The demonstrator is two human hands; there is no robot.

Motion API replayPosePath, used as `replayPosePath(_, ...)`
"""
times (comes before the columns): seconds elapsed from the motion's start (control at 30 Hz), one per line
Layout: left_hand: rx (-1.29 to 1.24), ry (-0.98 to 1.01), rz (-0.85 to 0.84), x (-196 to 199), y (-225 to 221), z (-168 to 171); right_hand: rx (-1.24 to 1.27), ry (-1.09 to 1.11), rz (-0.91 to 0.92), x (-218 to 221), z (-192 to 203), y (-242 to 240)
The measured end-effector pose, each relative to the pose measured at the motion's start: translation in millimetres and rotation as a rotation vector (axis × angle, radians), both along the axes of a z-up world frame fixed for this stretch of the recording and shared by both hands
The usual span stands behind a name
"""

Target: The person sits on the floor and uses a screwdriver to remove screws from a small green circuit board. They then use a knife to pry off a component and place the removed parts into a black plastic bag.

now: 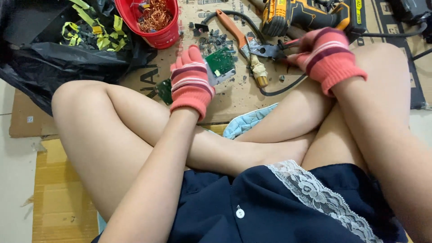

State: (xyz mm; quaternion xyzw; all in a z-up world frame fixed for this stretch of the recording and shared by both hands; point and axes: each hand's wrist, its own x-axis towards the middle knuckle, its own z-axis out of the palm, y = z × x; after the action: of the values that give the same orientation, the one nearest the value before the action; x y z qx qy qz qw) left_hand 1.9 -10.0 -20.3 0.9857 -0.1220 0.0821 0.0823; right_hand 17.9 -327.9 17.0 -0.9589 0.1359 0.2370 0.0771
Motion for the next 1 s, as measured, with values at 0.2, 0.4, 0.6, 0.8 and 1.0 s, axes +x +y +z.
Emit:
replayPosePath(0.2, 0.058, 0.158, 0.041, 5.2, -8.0, 4.3, 0.566, -0.360, -0.142, 20.1, -85.2, -28.0)
replayPosePath(0.4, 0.133, 0.344, -0.054, -10.1, -18.7, 28.0, -0.037, -0.102, 0.199, -37.0, 33.5, 94.2)
replayPosePath(0.6, 0.196, 0.435, -0.219, -2.0, -17.2, 43.5, 0.000, -0.002, 0.162, -31.4, 22.3, 105.4)
replayPosePath(0.8, 0.278, 0.513, -0.386, 21.7, -6.5, 50.7, -0.038, 0.171, 0.054, -63.0, 85.6, 75.5)
replayPosePath(1.0, 0.279, 0.743, -0.352, 42.8, -9.3, 70.1, -0.004, 0.158, 0.293, -70.4, 107.2, 75.4)
